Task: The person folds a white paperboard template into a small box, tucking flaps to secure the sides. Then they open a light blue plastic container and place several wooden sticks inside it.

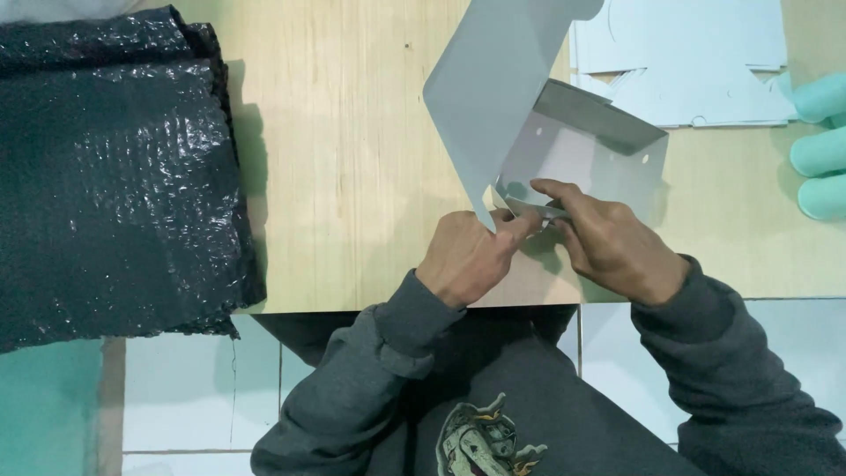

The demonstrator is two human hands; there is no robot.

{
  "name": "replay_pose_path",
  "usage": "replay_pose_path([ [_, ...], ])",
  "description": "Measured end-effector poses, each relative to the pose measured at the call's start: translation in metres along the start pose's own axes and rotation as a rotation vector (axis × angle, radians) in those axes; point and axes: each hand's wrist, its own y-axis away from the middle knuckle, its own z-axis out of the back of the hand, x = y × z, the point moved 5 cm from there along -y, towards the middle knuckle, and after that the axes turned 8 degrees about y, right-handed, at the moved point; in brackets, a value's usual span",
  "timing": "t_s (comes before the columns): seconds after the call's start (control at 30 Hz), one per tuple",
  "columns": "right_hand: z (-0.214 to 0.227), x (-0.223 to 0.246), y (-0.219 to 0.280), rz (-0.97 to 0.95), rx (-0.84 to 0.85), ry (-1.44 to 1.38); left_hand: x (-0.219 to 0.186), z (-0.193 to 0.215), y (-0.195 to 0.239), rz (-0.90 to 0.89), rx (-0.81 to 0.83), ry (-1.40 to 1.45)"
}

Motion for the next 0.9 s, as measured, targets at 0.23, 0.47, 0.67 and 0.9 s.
replay_pose_path([
  [0.23, 0.0, -0.004, -0.001, -0.006, 0.018, 0.003, 0.001, -0.01, 0.001, 0.002, -0.05, -0.032],
  [0.47, 0.003, -0.012, -0.008, 0.007, 0.108, -0.089, -0.01, 0.006, -0.007, 0.023, 0.053, -0.055],
  [0.67, 0.01, -0.001, -0.009, 0.018, 0.212, -0.113, -0.007, -0.001, -0.009, 0.094, 0.08, -0.025],
  [0.9, 0.001, -0.01, -0.002, -0.087, 0.187, -0.024, -0.014, -0.009, -0.016, 0.078, -0.03, -0.118],
])
